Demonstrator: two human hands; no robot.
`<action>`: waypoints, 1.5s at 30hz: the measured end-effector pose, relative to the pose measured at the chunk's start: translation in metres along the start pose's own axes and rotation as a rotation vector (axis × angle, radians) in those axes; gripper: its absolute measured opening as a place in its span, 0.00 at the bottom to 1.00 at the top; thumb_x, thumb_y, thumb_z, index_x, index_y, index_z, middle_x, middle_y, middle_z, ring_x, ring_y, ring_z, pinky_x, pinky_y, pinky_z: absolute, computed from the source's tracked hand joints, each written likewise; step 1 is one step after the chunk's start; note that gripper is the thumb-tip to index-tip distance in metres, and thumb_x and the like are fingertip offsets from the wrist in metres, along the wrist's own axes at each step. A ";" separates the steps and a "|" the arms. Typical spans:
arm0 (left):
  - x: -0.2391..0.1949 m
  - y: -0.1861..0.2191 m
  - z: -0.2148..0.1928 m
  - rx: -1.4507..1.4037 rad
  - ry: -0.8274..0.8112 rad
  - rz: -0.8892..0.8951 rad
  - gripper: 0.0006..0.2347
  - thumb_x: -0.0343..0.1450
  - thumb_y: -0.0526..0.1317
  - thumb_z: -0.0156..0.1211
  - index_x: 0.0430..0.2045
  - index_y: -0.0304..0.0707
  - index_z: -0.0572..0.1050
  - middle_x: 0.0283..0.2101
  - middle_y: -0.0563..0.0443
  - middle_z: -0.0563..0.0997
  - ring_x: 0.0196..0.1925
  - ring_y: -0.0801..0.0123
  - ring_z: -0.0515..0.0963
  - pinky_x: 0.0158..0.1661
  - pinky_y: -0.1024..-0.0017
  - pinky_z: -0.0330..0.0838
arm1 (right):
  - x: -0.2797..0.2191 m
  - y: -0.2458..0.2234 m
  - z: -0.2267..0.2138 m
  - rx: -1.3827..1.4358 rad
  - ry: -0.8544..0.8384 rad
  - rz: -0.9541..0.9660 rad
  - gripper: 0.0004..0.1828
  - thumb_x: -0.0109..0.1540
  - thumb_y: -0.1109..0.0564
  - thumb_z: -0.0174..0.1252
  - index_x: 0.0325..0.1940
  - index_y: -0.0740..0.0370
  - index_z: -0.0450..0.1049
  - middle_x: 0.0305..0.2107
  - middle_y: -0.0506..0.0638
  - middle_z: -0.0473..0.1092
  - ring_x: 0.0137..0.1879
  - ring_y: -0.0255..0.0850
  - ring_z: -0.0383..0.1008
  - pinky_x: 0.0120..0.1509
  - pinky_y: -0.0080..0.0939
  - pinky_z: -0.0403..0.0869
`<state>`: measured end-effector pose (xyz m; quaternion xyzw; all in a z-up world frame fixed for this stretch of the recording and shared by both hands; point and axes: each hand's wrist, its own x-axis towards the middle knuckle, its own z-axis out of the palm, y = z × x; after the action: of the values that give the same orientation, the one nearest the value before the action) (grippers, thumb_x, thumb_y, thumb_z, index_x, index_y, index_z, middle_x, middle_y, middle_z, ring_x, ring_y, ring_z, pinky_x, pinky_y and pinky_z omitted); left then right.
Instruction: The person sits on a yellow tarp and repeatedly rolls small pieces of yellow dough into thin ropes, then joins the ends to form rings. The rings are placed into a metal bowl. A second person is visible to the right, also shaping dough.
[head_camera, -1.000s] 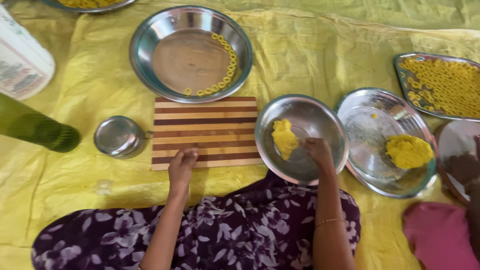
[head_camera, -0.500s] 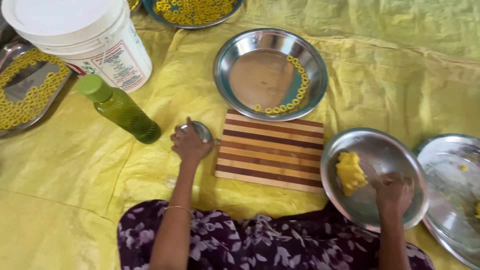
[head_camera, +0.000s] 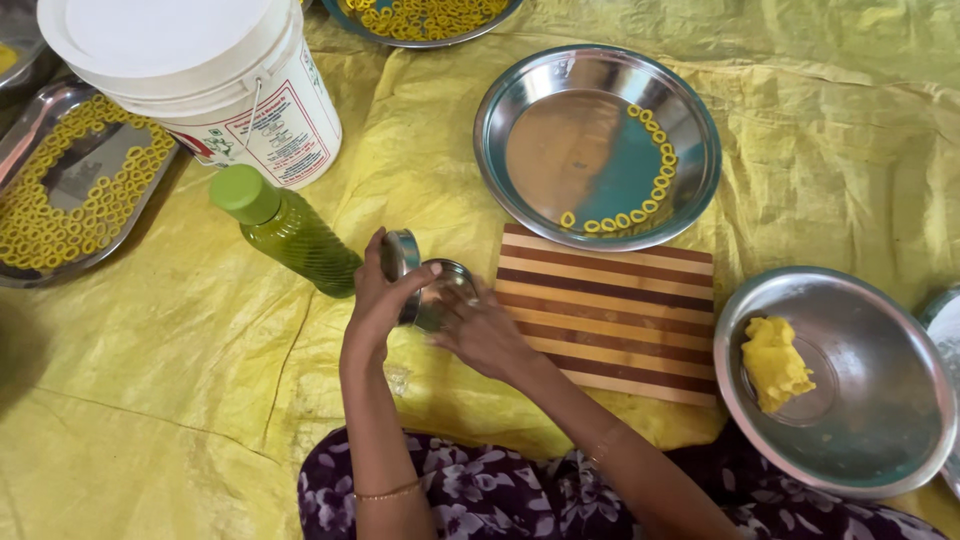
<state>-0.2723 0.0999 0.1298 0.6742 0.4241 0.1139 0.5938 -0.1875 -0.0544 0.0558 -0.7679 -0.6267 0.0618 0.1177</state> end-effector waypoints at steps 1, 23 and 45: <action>-0.003 0.003 -0.004 -0.036 -0.016 0.011 0.52 0.52 0.57 0.74 0.73 0.49 0.51 0.72 0.32 0.53 0.74 0.43 0.58 0.65 0.49 0.62 | 0.017 -0.005 0.003 -0.084 -0.034 -0.015 0.37 0.69 0.34 0.43 0.66 0.68 0.66 0.66 0.65 0.61 0.75 0.55 0.55 0.78 0.64 0.44; 0.014 -0.036 0.087 0.928 0.056 -0.067 0.52 0.54 0.68 0.71 0.73 0.57 0.50 0.73 0.30 0.47 0.71 0.31 0.48 0.65 0.38 0.51 | -0.191 0.154 -0.084 1.602 0.629 0.779 0.07 0.60 0.63 0.55 0.41 0.57 0.74 0.32 0.46 0.72 0.38 0.32 0.74 0.40 0.29 0.74; -0.093 -0.027 0.112 -0.023 -0.089 0.174 0.21 0.71 0.44 0.64 0.59 0.41 0.72 0.65 0.42 0.70 0.66 0.57 0.69 0.63 0.59 0.64 | -0.383 0.199 -0.077 0.435 0.590 1.324 0.14 0.64 0.54 0.67 0.43 0.71 0.81 0.33 0.61 0.77 0.35 0.42 0.75 0.42 0.43 0.75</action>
<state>-0.2676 -0.0459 0.1080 0.7061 0.3358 0.1399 0.6076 -0.0595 -0.4739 0.0584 -0.9281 0.0490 0.0338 0.3675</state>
